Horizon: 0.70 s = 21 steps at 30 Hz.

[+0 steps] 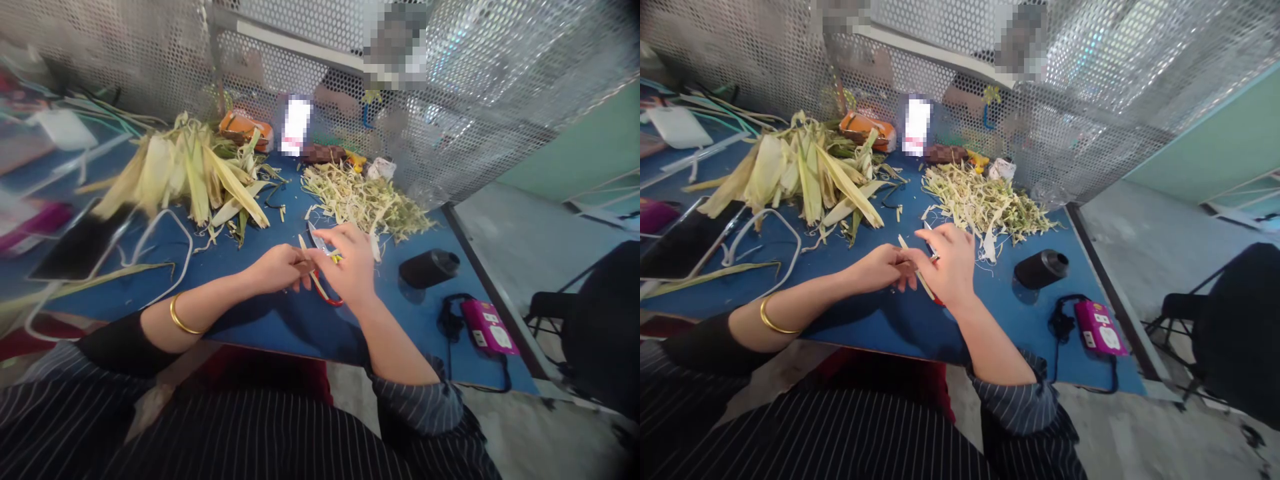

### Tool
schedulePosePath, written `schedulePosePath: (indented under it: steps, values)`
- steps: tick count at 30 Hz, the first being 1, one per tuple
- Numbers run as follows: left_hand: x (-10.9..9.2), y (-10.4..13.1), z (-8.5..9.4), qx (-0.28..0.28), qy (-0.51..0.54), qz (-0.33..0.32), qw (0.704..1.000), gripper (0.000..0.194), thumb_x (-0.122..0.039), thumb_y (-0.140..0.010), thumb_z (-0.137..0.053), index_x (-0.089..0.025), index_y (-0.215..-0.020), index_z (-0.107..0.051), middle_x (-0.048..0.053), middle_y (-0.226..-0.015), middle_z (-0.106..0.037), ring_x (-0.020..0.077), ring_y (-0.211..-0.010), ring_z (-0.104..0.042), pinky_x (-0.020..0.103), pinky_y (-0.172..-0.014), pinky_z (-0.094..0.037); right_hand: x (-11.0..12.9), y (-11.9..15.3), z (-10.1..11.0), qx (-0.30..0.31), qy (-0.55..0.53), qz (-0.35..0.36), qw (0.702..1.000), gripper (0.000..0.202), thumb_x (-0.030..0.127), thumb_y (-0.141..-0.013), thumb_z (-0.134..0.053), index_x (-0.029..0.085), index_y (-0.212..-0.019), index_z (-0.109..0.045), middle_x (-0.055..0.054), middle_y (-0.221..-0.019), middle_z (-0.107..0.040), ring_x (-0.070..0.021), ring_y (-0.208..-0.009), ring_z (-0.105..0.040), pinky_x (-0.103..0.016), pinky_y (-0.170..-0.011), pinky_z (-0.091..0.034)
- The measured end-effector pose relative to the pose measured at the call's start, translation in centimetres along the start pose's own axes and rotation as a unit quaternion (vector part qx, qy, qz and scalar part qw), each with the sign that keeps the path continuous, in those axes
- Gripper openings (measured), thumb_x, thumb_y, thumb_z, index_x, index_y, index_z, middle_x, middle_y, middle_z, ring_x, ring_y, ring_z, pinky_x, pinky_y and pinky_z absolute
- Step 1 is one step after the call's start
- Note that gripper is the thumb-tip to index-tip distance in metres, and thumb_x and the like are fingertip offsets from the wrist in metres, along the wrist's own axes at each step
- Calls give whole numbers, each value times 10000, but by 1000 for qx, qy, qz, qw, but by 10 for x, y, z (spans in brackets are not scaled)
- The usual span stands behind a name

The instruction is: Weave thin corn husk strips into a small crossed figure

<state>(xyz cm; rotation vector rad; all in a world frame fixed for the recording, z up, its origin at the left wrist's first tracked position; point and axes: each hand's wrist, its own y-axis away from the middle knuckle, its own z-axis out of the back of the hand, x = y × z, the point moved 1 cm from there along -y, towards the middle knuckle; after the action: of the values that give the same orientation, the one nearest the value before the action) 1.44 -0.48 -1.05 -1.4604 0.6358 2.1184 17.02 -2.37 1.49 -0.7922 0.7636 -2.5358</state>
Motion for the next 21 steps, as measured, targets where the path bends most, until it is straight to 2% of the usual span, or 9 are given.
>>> schedulePosePath:
  steps: [3, 5, 7, 9, 11, 13, 17, 21]
  values:
    - [1, 3, -3, -16, -100, -22, 995, 261, -170, -788, -463, -161, -620, -663, 22, -535, -634, 120, -491, -584, 217, -516, -433, 12, 3, -3, 43, -11, 16, 999, 117, 328, -834, -607, 227, -807, -657, 4, -739, -606, -144, -732, -574, -345, -820, -402]
    - [0, 4, -3, -35, -109, -32, 993, 262, -178, -794, -462, -166, -617, -655, 15, -534, -634, 115, -481, -579, 214, -516, -429, 15, 5, -2, 32, -37, 0, 999, 152, 299, -863, -561, 219, -754, -630, 3, -735, -608, -132, -691, -562, -310, -752, -424]
    - [-2, 3, -1, -55, -52, -22, 997, 273, -235, -827, -458, -162, -644, -648, 28, -588, -664, 111, -465, -576, 215, -494, -428, 16, 8, 2, 6, -50, -18, 999, 156, 288, -878, -531, 215, -774, -621, -10, -761, -620, -133, -686, -566, -289, -697, -435]
    - [-4, 2, 1, -76, 51, 13, 996, 282, -282, -848, -450, -156, -699, -653, 47, -639, -687, 112, -460, -580, 218, -476, -436, 14, 10, 5, -13, -35, -15, 999, 142, 272, -888, -513, 216, -819, -624, -21, -796, -648, -142, -725, -590, -289, -703, -436]
    - [-5, -1, 3, -88, 158, 44, 983, 259, -283, -845, -467, -148, -752, -667, 64, -676, -698, 119, -499, -608, 220, -493, -459, 12, 12, 5, -25, 7, 13, 1000, 130, 242, -893, -503, 223, -865, -629, -23, -837, -681, -153, -779, -612, -308, -759, -424]
    - [-5, -2, 5, -90, 238, 45, 966, 234, -277, -837, -498, -142, -784, -682, 74, -709, -703, 126, -566, -640, 219, -535, -483, 11, 14, 3, -25, 55, 49, 997, 132, 216, -892, -500, 232, -898, -630, -19, -856, -698, -159, -801, -620, -332, -816, -399]
    - [-5, -3, 7, -78, 329, 32, 941, 199, -260, -816, -564, -137, -889, -702, 74, -763, -710, 118, -620, -651, 227, -622, -518, 12, 16, -2, -19, 113, 71, 991, 139, 204, -888, -500, 239, -908, -633, -20, -849, -692, -166, -797, -606, -365, -868, -351]
    - [-5, -2, 9, -64, 390, 31, 918, 226, -173, -760, -606, -132, -959, -706, 70, -800, -715, 131, -681, -661, 264, -725, -534, 15, 17, -3, -40, 140, 77, 986, 143, 224, -889, -501, 247, -913, -640, -34, -864, -668, -177, -814, -588, -377, -866, -333]
